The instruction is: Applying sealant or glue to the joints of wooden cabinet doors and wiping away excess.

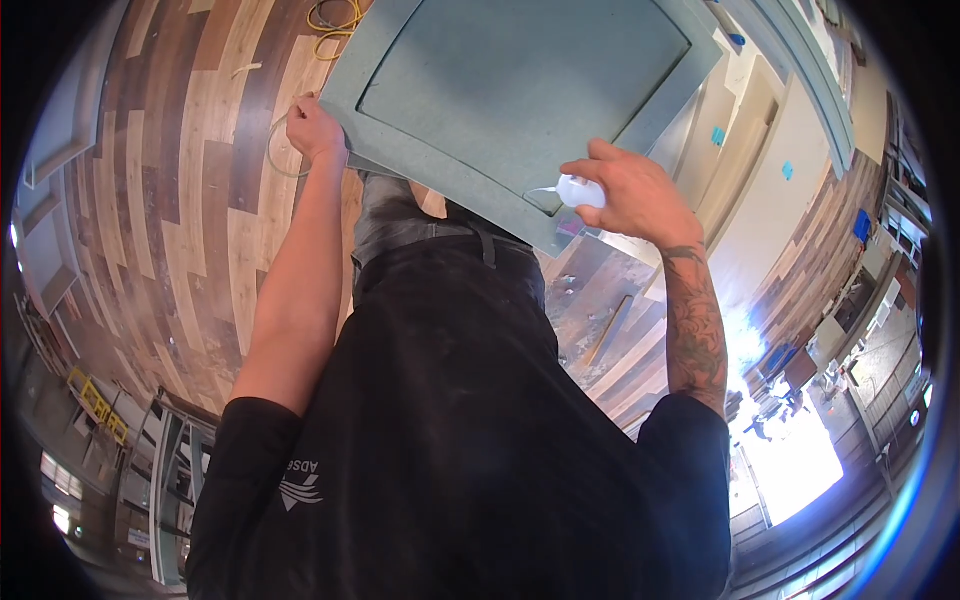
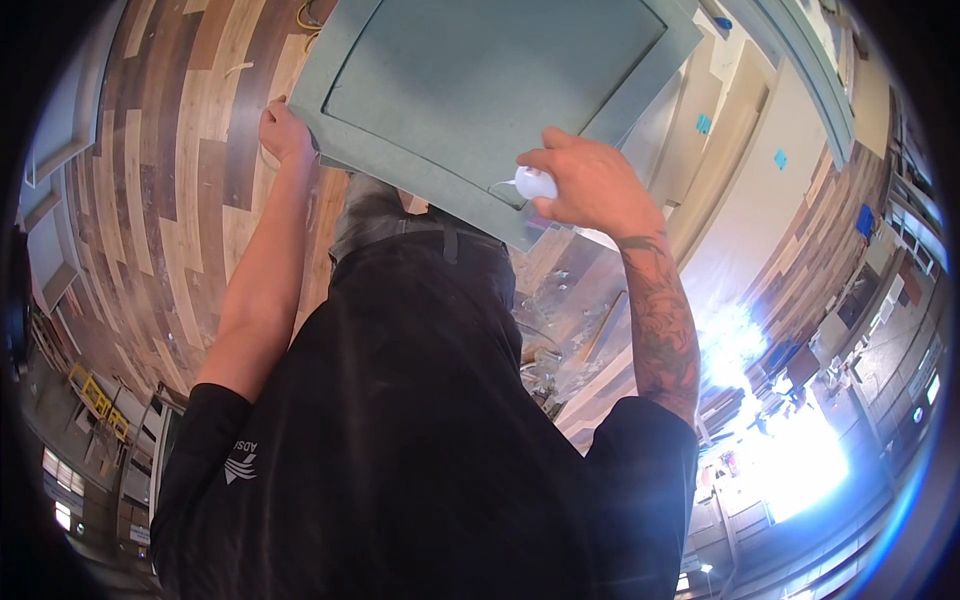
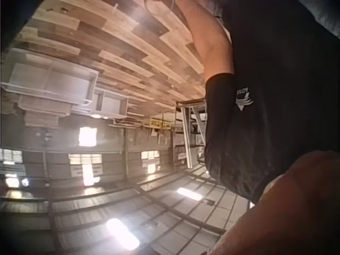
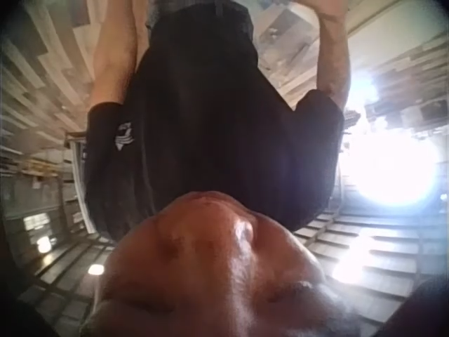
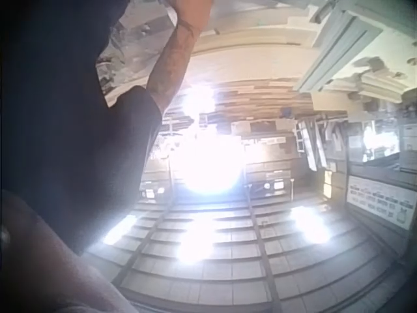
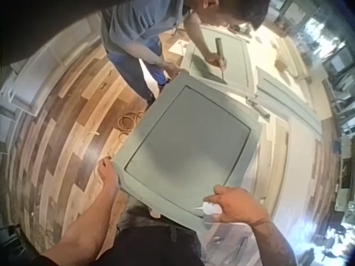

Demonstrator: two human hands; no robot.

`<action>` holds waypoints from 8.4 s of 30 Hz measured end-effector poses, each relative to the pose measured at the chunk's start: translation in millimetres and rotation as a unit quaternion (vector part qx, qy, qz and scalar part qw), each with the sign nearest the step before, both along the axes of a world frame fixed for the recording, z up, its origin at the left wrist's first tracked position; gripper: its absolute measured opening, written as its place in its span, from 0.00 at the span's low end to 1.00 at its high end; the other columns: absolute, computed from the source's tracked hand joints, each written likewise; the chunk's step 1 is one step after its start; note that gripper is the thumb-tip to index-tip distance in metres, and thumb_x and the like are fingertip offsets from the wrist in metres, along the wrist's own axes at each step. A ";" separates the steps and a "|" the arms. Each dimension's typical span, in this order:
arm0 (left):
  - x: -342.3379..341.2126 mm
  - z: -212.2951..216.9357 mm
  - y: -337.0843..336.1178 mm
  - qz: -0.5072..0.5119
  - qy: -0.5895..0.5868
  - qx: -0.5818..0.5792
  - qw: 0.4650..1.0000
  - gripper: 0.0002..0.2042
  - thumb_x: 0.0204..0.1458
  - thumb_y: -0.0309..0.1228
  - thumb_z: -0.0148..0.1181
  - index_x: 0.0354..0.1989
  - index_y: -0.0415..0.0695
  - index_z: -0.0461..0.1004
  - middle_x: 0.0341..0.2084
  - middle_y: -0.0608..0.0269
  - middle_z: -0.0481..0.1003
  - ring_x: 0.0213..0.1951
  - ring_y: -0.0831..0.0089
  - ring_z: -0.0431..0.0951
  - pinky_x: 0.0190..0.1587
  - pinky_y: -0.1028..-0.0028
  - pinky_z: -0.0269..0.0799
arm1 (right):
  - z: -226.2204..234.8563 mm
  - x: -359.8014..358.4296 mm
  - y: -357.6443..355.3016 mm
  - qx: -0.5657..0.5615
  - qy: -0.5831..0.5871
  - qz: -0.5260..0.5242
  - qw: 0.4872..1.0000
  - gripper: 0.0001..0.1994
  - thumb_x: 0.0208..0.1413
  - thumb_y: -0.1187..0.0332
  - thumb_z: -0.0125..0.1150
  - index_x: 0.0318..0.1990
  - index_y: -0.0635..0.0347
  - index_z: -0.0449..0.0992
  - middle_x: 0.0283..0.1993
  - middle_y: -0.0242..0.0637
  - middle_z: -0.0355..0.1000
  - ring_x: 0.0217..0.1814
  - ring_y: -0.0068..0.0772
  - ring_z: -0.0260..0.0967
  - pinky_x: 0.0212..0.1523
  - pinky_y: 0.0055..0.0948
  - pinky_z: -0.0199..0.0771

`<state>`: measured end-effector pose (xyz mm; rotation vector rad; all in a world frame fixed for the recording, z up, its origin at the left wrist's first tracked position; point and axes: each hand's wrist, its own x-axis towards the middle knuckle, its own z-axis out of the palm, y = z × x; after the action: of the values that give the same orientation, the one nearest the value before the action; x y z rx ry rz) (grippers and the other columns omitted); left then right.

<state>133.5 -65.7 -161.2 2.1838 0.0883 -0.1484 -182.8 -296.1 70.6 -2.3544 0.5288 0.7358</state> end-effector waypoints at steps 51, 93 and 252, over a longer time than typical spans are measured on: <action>89.8 4.3 -63.8 -0.391 0.288 -0.126 0.865 0.32 0.69 0.53 0.45 0.68 0.37 0.66 0.64 0.58 0.69 0.65 0.68 0.66 0.68 0.68 0.57 | -182.7 -59.5 208.8 -0.034 -0.227 -0.844 0.484 0.26 0.68 0.48 0.54 0.46 0.71 0.77 0.43 0.50 0.77 0.47 0.44 0.74 0.50 0.39 0.71; -398.9 160.0 -374.1 -0.648 0.209 -0.205 0.703 0.32 0.69 0.51 0.47 0.71 0.37 0.61 0.69 0.51 0.63 0.71 0.63 0.59 0.73 0.68 0.50 | -51.0 -538.4 1.9 0.019 -0.291 -0.906 0.308 0.54 0.54 0.23 0.50 0.73 0.63 0.59 0.68 0.46 0.62 0.56 0.40 0.68 0.35 0.34 0.74; 1.3 45.5 -64.9 -0.391 0.068 0.183 0.900 0.40 0.51 0.63 0.62 0.68 0.53 0.62 0.56 0.51 0.72 0.59 0.50 0.74 0.58 0.52 0.72 | -171.1 -183.6 311.1 -0.139 -0.050 -0.639 0.755 0.07 0.60 0.65 0.60 0.35 0.59 0.77 0.31 0.44 0.78 0.32 0.41 0.77 0.32 0.44 0.73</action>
<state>134.7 -130.6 -115.7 2.4588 -0.7518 -0.7909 -366.4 15.0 -100.5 -1.5974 1.9744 -0.1520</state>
